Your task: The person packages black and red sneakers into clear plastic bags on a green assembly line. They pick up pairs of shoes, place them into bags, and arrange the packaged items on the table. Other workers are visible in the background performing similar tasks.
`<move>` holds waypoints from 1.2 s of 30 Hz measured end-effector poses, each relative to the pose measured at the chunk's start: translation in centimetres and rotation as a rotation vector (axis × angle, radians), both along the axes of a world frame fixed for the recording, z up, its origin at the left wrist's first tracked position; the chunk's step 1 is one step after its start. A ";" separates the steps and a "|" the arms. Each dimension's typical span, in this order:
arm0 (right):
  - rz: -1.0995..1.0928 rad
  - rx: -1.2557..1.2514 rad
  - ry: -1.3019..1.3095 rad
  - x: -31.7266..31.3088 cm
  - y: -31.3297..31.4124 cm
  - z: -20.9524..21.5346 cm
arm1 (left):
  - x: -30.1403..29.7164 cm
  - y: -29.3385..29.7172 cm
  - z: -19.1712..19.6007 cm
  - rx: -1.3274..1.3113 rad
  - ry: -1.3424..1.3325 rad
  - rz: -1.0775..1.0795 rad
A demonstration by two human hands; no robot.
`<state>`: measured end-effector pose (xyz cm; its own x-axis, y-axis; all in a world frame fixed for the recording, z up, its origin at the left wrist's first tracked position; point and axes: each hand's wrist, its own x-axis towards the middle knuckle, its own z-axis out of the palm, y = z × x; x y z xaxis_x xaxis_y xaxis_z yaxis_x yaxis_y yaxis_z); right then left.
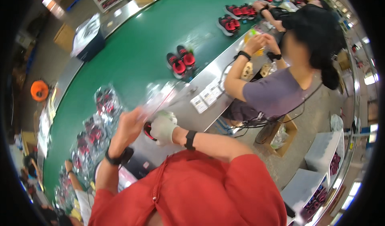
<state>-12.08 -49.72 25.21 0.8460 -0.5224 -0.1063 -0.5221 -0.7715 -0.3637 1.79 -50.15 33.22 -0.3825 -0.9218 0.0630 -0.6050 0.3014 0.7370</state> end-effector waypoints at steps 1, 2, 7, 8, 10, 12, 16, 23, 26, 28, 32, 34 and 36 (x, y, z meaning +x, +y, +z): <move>-0.152 0.129 0.163 -0.6 -0.8 1.9 | 1.4 1.1 -0.8 -0.106 -0.127 -0.039; -0.143 0.006 -0.013 0.1 -1.1 -3.8 | 1.8 2.5 -0.6 0.055 -0.146 -0.012; -0.257 -0.044 -0.106 1.4 -2.8 -5.9 | -3.1 5.6 -4.5 -0.059 -0.046 -0.026; -0.263 -0.032 -0.121 2.1 -3.0 -5.9 | -3.2 4.5 -3.8 -0.023 0.086 0.044; -0.261 -0.034 -0.162 3.8 -5.1 -6.0 | -2.8 2.5 -2.4 0.076 0.349 0.181; -0.251 -0.053 -0.223 5.9 -7.5 -5.8 | -0.9 1.1 -1.2 -0.022 0.299 0.276; -0.243 -0.102 -0.346 10.6 -12.0 -5.8 | 2.5 -0.3 -0.3 0.010 0.147 0.367; -0.166 0.197 -0.215 9.4 -11.2 -10.5 | 7.3 -2.7 -7.0 0.206 0.813 0.941; -0.548 1.100 -0.479 4.6 -8.0 -5.7 | 9.8 -2.5 -8.1 0.413 1.174 0.719; -0.590 1.212 -0.666 3.6 -6.8 -2.7 | 8.3 -2.6 -9.5 0.372 1.198 0.642; -0.431 1.103 -0.842 2.4 -6.1 -0.3 | 3.9 -3.7 -8.4 0.343 1.027 0.671; -0.539 0.875 -0.834 0.4 -6.2 -0.4 | 5.6 -4.5 -7.7 0.246 1.035 0.801; -0.764 0.266 -0.689 -3.7 -7.1 -3.1 | 8.0 -3.8 -4.5 0.289 1.249 0.790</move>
<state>-15.76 -56.84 22.11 0.2244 -0.9711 0.0815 -0.4518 -0.1778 -0.8742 9.79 -53.99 28.69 0.3655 -0.8965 -0.2504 0.5061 -0.0344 0.8618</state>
